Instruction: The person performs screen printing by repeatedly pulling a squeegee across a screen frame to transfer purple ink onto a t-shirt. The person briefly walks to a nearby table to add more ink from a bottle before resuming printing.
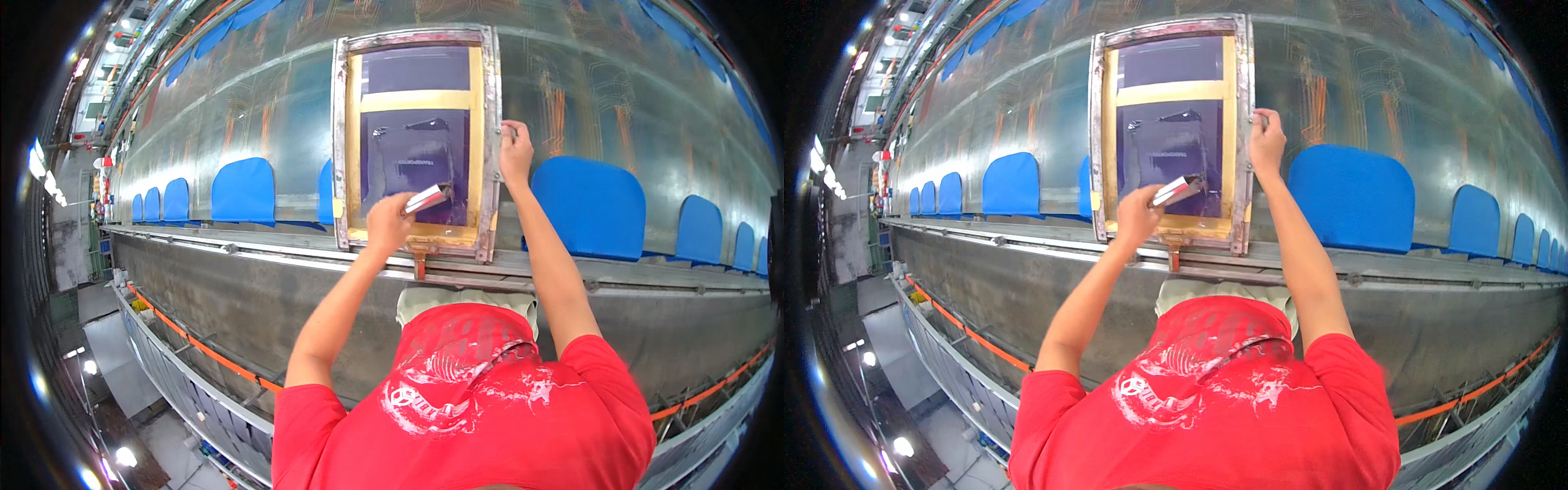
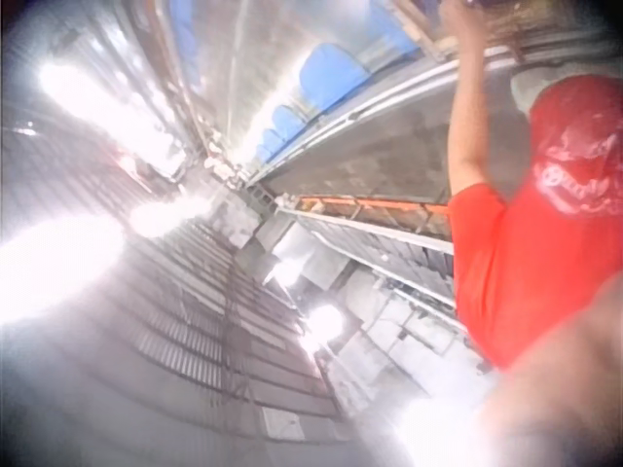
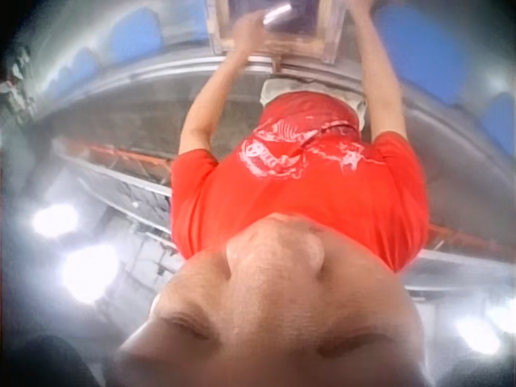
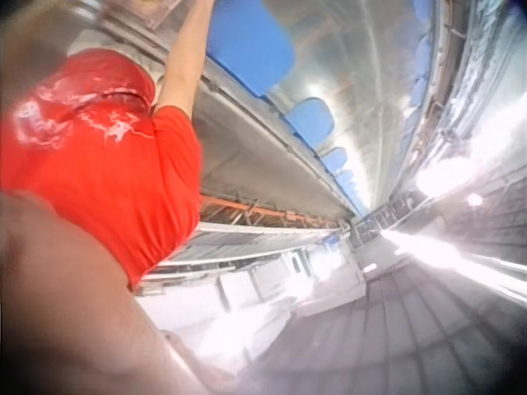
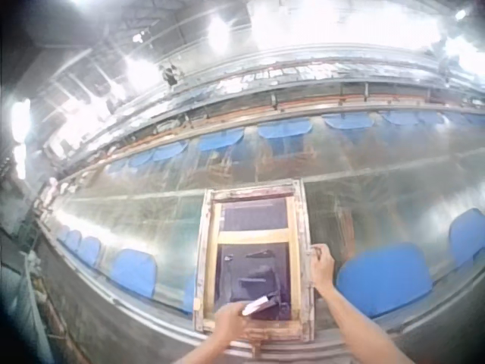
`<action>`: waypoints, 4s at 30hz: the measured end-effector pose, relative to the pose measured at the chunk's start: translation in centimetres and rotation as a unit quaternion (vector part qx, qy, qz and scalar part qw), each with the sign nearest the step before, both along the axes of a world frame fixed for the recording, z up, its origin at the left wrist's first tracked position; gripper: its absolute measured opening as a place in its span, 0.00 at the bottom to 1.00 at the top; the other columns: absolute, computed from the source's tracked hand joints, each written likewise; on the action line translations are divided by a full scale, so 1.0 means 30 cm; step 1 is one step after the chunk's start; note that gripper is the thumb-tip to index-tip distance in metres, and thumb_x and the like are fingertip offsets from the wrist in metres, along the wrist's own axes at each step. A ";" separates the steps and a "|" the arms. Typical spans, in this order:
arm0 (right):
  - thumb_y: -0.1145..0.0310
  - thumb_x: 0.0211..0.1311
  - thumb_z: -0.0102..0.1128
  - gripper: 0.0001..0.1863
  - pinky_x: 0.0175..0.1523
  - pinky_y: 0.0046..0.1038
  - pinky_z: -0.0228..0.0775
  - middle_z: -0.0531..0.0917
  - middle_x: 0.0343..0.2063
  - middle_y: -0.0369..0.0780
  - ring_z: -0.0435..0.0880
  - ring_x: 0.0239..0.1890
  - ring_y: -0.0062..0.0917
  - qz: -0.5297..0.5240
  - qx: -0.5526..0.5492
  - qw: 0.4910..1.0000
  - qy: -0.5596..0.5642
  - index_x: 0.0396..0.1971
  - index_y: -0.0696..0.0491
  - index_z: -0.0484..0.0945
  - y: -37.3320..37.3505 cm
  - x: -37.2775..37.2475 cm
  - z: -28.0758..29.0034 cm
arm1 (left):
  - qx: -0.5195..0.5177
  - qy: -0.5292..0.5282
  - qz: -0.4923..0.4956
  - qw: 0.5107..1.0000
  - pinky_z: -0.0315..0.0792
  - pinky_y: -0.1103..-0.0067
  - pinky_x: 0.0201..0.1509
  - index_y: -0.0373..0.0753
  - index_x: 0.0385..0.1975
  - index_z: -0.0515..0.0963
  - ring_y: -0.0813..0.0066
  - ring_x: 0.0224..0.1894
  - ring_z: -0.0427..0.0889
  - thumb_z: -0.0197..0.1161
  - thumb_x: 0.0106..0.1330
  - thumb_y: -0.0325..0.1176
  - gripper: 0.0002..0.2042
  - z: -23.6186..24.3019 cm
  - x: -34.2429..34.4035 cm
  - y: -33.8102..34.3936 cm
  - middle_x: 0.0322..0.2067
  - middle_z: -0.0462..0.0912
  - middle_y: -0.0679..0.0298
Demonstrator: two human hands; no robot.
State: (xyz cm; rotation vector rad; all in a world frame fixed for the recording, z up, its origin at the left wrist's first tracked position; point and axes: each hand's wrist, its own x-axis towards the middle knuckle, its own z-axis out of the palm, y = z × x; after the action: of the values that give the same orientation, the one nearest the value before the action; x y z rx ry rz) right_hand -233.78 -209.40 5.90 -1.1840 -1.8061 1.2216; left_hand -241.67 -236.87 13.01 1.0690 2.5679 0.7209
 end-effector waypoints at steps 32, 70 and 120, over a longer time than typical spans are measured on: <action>0.59 0.68 0.53 0.10 0.45 0.44 0.72 0.85 0.31 0.48 0.83 0.38 0.47 -0.047 -0.006 0.996 -0.079 0.41 0.47 0.79 -0.123 -0.175 -0.089 | 0.045 0.203 -0.144 0.967 0.68 0.69 0.41 0.49 0.39 0.84 0.69 0.41 0.82 0.61 0.46 0.20 0.20 -0.159 -0.359 -0.051 0.39 0.86 0.69; 0.63 0.68 0.55 0.10 0.39 0.37 0.71 0.84 0.27 0.48 0.83 0.30 0.39 -0.020 0.026 0.999 0.015 0.41 0.51 0.80 -1.111 -1.171 0.035 | -0.003 0.013 -0.029 0.999 0.75 0.65 0.47 0.45 0.46 0.81 0.56 0.43 0.81 0.64 0.53 0.26 0.18 0.009 -1.183 -1.174 0.43 0.84 0.60; 0.63 0.68 0.54 0.14 0.53 0.31 0.69 0.84 0.41 0.45 0.81 0.44 0.34 0.014 0.072 0.996 -0.055 0.44 0.56 0.80 -1.138 -1.345 -0.157 | 0.068 0.192 -0.157 0.966 0.67 0.71 0.44 0.48 0.36 0.80 0.72 0.43 0.78 0.61 0.52 0.29 0.11 -0.202 -1.312 -1.374 0.37 0.81 0.73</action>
State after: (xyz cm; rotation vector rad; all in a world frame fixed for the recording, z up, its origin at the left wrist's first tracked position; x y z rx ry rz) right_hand -274.12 -243.54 1.17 -1.1672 -1.9615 1.0405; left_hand -281.04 -278.09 6.93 1.7649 2.5794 0.6660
